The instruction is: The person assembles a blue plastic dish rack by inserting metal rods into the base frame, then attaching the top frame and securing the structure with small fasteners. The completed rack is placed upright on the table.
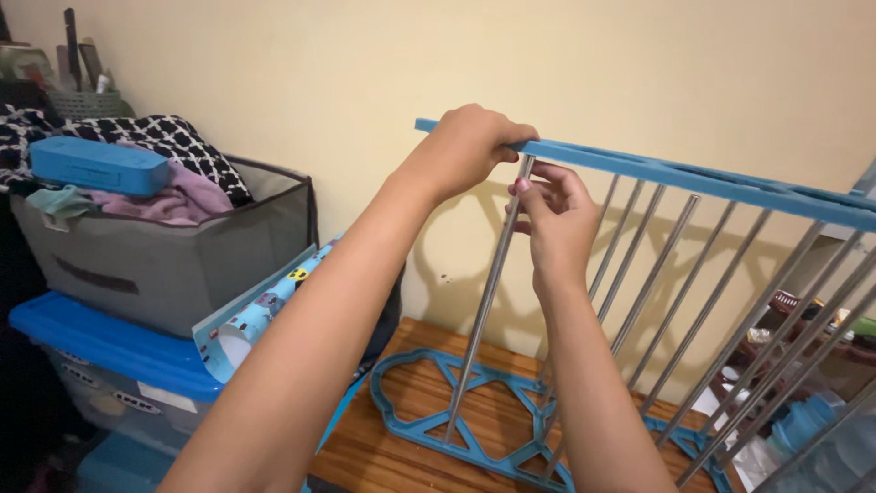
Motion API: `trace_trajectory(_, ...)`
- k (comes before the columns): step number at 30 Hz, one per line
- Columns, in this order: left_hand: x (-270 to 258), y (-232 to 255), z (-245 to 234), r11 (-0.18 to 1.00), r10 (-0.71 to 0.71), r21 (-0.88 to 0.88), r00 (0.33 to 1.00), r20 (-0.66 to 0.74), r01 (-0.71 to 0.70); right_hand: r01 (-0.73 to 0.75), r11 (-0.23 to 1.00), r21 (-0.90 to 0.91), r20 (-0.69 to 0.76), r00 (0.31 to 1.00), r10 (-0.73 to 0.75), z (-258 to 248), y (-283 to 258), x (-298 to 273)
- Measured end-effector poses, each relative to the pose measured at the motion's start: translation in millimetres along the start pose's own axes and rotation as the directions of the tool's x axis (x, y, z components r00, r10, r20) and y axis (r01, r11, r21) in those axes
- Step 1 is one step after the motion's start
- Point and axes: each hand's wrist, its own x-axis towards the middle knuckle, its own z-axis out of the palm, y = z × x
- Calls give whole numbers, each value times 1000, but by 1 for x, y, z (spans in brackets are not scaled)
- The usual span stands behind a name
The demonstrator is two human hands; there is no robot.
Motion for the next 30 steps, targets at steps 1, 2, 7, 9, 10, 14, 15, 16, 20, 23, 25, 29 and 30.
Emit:
trace_trajectory(1,-1,1,-1,1000,14,11,1000,0,-14,0,1000,4,3,1000,0,0,-1,-1)
trace_trajectory(2,-2,1,-2,999,27,22,1000,0,-27,-1,1000,7,5,1000,1,-1,-2,-3)
trace_trajectory(7,-7,3,-5,997,72,26,997,-17,-71,17,1000,-1,5,1000,-17,1,-4,-9)
trace_trajectory(9,-7,3,-6,998,60,35,998,-2,-60,22,1000,-4,4,1000,-22,2,-5,-10)
trace_trajectory(10,-6,3,-6,998,59,30,998,2,-59,28,1000,-11,6,1000,-28,2,-6,-10)
trace_trajectory(14,-4,4,-6,999,33,-8,999,0,-33,28,1000,-12,11,1000,-28,3,-8,-9)
trace_trajectory(15,-4,4,-6,1000,21,-23,1000,-5,-21,21,999,-25,4,1000,-21,3,-7,-8)
trace_trajectory(16,-3,5,-6,1000,11,-16,1000,1,-11,15,999,-38,-3,1000,-15,3,-7,-7)
trace_trajectory(20,-5,8,-5,1000,7,21,1000,18,-7,10,999,-40,-4,1000,-10,3,-3,-6)
trace_trajectory(23,-8,12,-5,998,35,47,999,18,-36,45,999,23,1,999,-45,3,0,-8)
trace_trajectory(25,-11,15,-5,998,56,32,998,5,-56,64,994,83,4,998,-65,0,0,-12)
trace_trajectory(29,-21,24,-9,999,3,-46,1000,30,-1,-6,964,267,65,998,-12,-2,-2,-26)
trace_trajectory(30,-21,26,-11,997,-31,-67,998,54,35,-5,960,279,65,998,-13,-1,-2,-27)
